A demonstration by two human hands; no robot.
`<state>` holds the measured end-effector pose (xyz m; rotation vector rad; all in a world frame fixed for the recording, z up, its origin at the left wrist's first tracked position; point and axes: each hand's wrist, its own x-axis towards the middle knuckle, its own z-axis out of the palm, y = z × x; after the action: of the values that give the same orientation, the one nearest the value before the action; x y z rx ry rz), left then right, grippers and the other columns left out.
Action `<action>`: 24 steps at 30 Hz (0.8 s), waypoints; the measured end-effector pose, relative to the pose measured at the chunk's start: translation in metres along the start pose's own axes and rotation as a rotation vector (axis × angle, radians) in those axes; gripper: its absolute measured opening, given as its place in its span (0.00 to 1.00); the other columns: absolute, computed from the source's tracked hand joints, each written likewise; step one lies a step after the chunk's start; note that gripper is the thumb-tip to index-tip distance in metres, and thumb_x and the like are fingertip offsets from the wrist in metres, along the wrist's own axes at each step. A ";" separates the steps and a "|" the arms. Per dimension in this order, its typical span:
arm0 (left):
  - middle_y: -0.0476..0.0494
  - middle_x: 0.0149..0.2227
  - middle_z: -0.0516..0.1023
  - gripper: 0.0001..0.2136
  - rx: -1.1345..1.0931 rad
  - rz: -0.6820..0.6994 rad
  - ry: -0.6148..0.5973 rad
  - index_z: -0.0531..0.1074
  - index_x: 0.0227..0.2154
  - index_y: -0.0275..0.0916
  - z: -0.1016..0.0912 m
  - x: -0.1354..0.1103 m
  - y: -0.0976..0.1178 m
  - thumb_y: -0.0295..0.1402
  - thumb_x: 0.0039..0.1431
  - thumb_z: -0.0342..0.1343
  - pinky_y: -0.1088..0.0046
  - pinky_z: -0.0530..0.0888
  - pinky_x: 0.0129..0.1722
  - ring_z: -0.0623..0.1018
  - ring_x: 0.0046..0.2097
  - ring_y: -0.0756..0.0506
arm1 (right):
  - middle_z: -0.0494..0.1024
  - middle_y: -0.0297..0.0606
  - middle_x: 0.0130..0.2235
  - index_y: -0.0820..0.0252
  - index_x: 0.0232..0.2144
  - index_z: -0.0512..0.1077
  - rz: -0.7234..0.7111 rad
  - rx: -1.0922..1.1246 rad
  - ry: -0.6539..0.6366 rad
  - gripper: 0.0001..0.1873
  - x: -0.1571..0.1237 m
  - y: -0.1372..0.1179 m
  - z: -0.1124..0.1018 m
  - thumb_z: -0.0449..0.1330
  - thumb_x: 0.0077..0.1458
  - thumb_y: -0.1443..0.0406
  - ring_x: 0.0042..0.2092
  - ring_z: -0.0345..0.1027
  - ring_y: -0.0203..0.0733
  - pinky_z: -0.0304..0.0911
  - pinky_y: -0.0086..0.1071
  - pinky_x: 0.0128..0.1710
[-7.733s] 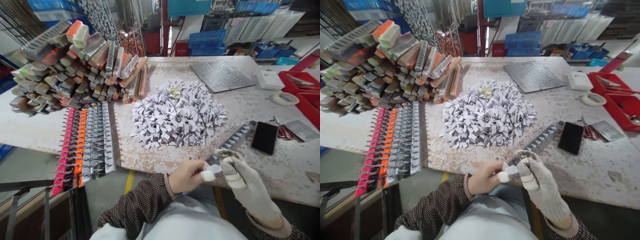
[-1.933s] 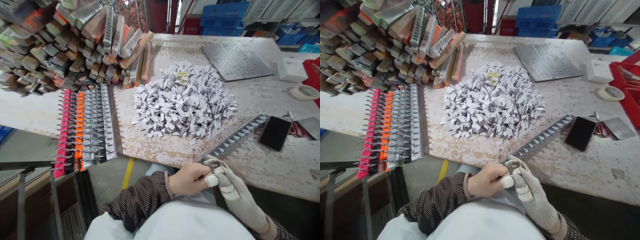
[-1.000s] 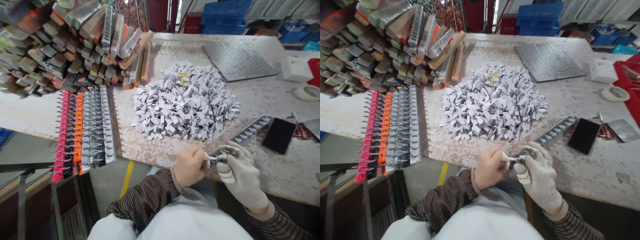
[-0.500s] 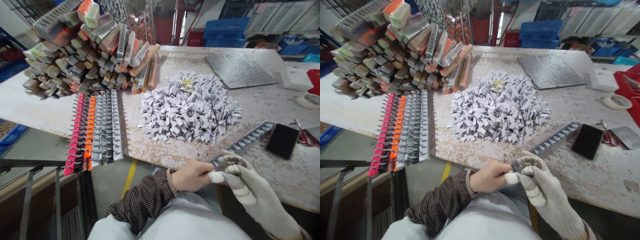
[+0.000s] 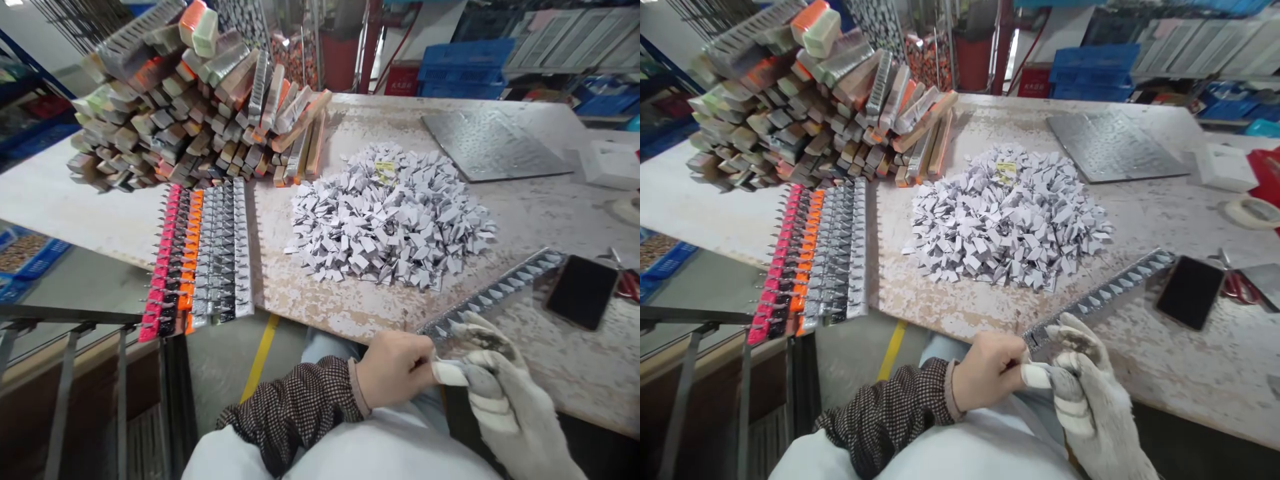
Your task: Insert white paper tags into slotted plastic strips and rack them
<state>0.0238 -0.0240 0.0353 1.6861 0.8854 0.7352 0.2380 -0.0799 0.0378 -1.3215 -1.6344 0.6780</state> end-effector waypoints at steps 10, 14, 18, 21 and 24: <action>0.39 0.42 0.83 0.17 0.420 0.065 -0.135 0.75 0.50 0.38 -0.006 -0.017 -0.027 0.48 0.79 0.55 0.64 0.79 0.47 0.82 0.44 0.39 | 0.85 0.44 0.54 0.52 0.34 0.73 -0.338 -0.411 -0.049 0.08 0.017 0.006 0.003 0.65 0.67 0.67 0.68 0.73 0.58 0.77 0.52 0.62; 0.32 0.53 0.82 0.29 0.611 -0.042 -0.068 0.70 0.64 0.34 -0.005 -0.017 -0.039 0.48 0.71 0.67 0.54 0.80 0.55 0.81 0.55 0.33 | 0.85 0.48 0.51 0.55 0.33 0.73 -0.467 -0.827 -0.068 0.08 0.033 0.020 0.003 0.68 0.66 0.64 0.64 0.75 0.63 0.66 0.66 0.69; 0.35 0.52 0.81 0.22 0.627 -0.068 -0.131 0.74 0.60 0.37 0.000 -0.018 -0.045 0.43 0.70 0.68 0.57 0.80 0.55 0.81 0.54 0.35 | 0.85 0.48 0.50 0.55 0.34 0.76 -0.486 -0.938 -0.174 0.06 0.038 0.024 0.012 0.67 0.65 0.65 0.63 0.76 0.64 0.66 0.67 0.69; 0.34 0.50 0.81 0.24 0.614 -0.062 -0.116 0.75 0.59 0.36 0.003 -0.018 -0.050 0.48 0.70 0.69 0.57 0.80 0.53 0.81 0.52 0.35 | 0.86 0.46 0.51 0.54 0.35 0.77 -0.499 -0.912 -0.208 0.03 0.042 0.026 0.012 0.67 0.64 0.66 0.64 0.75 0.62 0.65 0.65 0.71; 0.35 0.49 0.82 0.25 0.609 -0.037 -0.098 0.76 0.58 0.38 0.005 -0.017 -0.054 0.51 0.69 0.69 0.58 0.79 0.51 0.82 0.50 0.35 | 0.85 0.45 0.50 0.55 0.36 0.78 -0.520 -0.876 -0.232 0.04 0.045 0.031 0.008 0.65 0.66 0.65 0.64 0.74 0.60 0.62 0.64 0.73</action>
<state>0.0074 -0.0311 -0.0191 2.2060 1.1405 0.3648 0.2444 -0.0271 0.0217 -1.3041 -2.4839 -0.2606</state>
